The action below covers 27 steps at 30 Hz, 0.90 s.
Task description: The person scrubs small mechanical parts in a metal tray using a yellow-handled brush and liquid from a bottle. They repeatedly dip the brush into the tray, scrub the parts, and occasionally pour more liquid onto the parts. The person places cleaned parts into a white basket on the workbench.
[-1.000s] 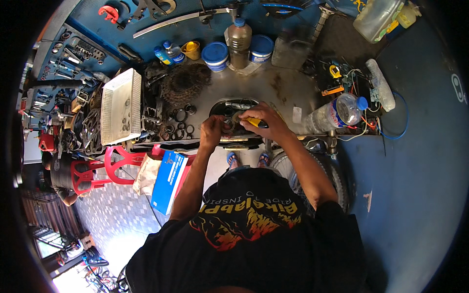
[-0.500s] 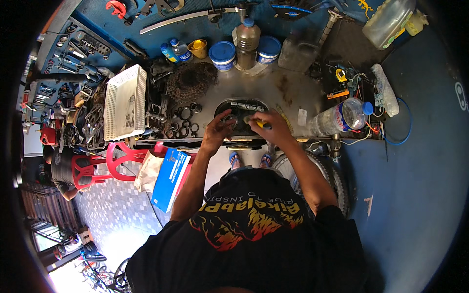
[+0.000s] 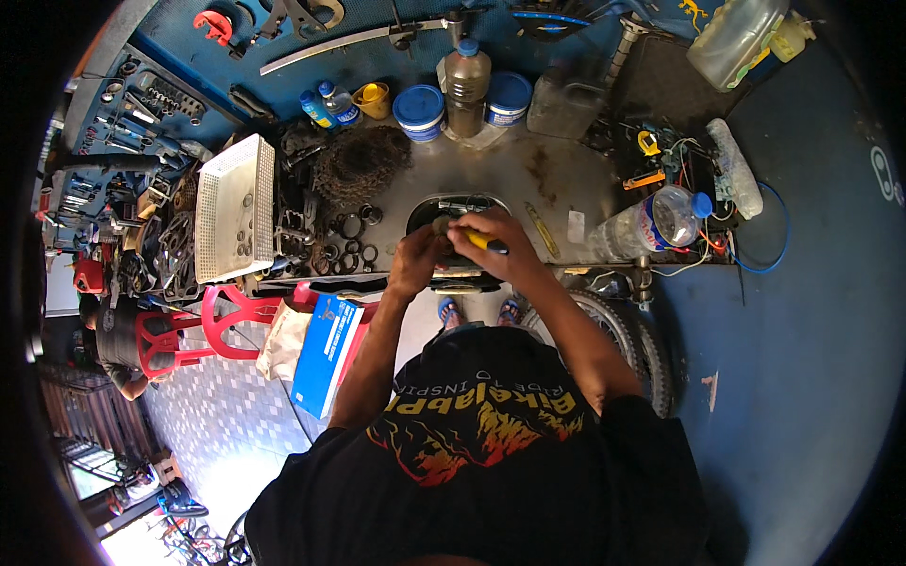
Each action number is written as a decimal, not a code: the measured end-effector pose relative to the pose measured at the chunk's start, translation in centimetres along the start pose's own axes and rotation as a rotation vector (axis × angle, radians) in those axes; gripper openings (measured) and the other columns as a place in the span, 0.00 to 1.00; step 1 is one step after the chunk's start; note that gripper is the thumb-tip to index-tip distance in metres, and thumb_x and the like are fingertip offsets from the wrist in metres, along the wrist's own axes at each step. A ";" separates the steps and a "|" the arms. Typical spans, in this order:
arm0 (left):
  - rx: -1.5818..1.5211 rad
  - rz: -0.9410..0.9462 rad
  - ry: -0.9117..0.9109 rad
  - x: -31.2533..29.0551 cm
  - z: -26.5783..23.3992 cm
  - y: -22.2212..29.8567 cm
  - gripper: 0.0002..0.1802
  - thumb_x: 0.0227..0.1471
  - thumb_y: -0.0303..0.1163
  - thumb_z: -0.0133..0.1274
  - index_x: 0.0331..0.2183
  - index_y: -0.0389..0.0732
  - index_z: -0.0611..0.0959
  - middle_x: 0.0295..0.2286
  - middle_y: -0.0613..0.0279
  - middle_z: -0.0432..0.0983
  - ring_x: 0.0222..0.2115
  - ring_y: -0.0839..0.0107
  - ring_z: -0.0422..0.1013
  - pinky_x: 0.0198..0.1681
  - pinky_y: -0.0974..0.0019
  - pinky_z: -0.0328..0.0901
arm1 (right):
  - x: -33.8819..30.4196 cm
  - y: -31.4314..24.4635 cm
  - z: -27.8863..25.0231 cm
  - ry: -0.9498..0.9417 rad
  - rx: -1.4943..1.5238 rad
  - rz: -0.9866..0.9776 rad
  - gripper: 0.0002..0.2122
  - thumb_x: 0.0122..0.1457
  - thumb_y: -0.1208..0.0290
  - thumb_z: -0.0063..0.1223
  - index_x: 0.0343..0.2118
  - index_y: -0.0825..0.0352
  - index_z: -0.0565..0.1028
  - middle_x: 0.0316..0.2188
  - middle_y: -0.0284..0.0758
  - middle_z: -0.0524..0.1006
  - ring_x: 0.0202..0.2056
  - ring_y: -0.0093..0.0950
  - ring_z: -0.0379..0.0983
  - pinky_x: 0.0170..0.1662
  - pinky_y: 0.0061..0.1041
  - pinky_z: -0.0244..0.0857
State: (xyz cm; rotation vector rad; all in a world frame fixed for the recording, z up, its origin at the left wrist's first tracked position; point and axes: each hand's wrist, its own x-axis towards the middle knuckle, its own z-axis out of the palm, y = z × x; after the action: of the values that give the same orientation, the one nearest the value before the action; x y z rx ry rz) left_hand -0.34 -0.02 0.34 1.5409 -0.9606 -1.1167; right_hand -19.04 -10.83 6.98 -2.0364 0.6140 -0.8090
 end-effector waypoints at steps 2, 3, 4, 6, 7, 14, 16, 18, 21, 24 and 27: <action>-0.033 0.026 0.060 0.1 0.3 -0.2 0.15 0.67 0.28 0.52 0.52 0.34 0.83 0.42 0.56 0.86 0.40 0.71 0.81 0.33 0.68 0.77 | 0.1 0.2 0.2 0.153 -0.079 0.001 0.08 0.62 0.65 0.67 0.37 0.65 0.84 0.28 0.41 0.82 0.32 0.35 0.79 0.37 0.32 0.71; -0.038 0.016 0.075 0.1 0.3 -0.3 0.15 0.67 0.28 0.52 0.52 0.34 0.83 0.42 0.56 0.86 0.41 0.71 0.82 0.34 0.68 0.78 | 0.1 0.2 0.3 0.124 -0.124 0.025 0.09 0.62 0.65 0.67 0.37 0.65 0.83 0.27 0.41 0.82 0.32 0.35 0.80 0.37 0.32 0.71; -0.050 0.007 0.081 0.2 0.2 -0.4 0.15 0.68 0.28 0.52 0.52 0.35 0.83 0.42 0.56 0.86 0.42 0.70 0.82 0.35 0.68 0.78 | 0.1 0.3 0.1 0.142 -0.166 0.079 0.09 0.62 0.64 0.67 0.36 0.65 0.83 0.27 0.41 0.82 0.31 0.35 0.80 0.36 0.32 0.71; -0.064 0.018 0.106 0.1 0.5 -0.7 0.15 0.68 0.27 0.52 0.52 0.35 0.83 0.42 0.57 0.86 0.43 0.70 0.82 0.37 0.68 0.78 | -0.2 0.4 0.3 0.075 -0.082 0.153 0.10 0.64 0.64 0.65 0.36 0.67 0.81 0.26 0.40 0.81 0.29 0.35 0.79 0.35 0.32 0.70; -0.061 0.044 0.124 0.2 0.6 -0.7 0.15 0.68 0.27 0.52 0.52 0.35 0.83 0.42 0.57 0.86 0.43 0.70 0.82 0.38 0.68 0.78 | -0.3 0.5 0.4 0.082 -0.067 0.201 0.10 0.65 0.64 0.64 0.36 0.67 0.80 0.26 0.39 0.81 0.28 0.34 0.79 0.34 0.32 0.70; -0.166 0.054 0.121 0.5 0.9 -1.0 0.13 0.69 0.27 0.52 0.51 0.35 0.83 0.44 0.58 0.85 0.43 0.72 0.81 0.41 0.68 0.77 | -1.8 2.1 1.6 0.130 0.091 0.387 0.10 0.64 0.62 0.65 0.36 0.64 0.80 0.27 0.40 0.82 0.29 0.34 0.81 0.35 0.30 0.71; -0.223 0.055 0.114 0.4 0.8 -0.9 0.14 0.69 0.27 0.52 0.53 0.35 0.81 0.45 0.57 0.85 0.44 0.71 0.80 0.43 0.66 0.78 | -2.5 3.2 1.2 0.040 -0.022 0.460 0.11 0.63 0.60 0.66 0.37 0.64 0.81 0.28 0.40 0.83 0.30 0.37 0.81 0.36 0.32 0.72; -0.270 0.042 0.110 0.4 0.7 -0.7 0.15 0.70 0.28 0.51 0.54 0.35 0.80 0.45 0.55 0.84 0.45 0.69 0.80 0.44 0.64 0.79 | -3.1 4.2 0.7 -0.013 -0.098 0.436 0.13 0.62 0.58 0.67 0.37 0.63 0.82 0.28 0.40 0.83 0.30 0.39 0.81 0.36 0.33 0.72; -0.338 -0.026 0.127 0.4 0.8 -0.5 0.17 0.71 0.29 0.49 0.57 0.33 0.77 0.46 0.52 0.84 0.46 0.66 0.80 0.46 0.62 0.79 | -3.8 4.8 0.7 -0.008 -0.149 0.325 0.14 0.60 0.57 0.69 0.37 0.63 0.83 0.29 0.40 0.83 0.31 0.40 0.81 0.38 0.33 0.72; -0.394 -0.069 0.158 0.4 1.2 -0.7 0.18 0.72 0.30 0.48 0.57 0.31 0.75 0.47 0.50 0.83 0.46 0.64 0.80 0.46 0.61 0.80 | -3.7 4.2 1.3 0.020 -0.007 0.259 0.11 0.59 0.63 0.70 0.38 0.65 0.83 0.31 0.40 0.84 0.33 0.38 0.80 0.39 0.33 0.72; -0.351 -0.042 0.160 0.5 1.4 -1.2 0.18 0.72 0.31 0.49 0.56 0.31 0.76 0.47 0.49 0.83 0.46 0.65 0.80 0.45 0.61 0.81 | -2.9 3.1 1.8 -0.053 0.129 0.061 0.08 0.58 0.71 0.70 0.39 0.66 0.84 0.33 0.37 0.84 0.34 0.34 0.79 0.40 0.32 0.72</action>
State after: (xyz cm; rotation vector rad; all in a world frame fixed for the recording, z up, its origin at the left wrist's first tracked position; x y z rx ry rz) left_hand -1.49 -0.59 -1.06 1.3432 -0.5903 -1.1067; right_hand -20.08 -9.59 2.65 -1.9065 0.5762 -0.7382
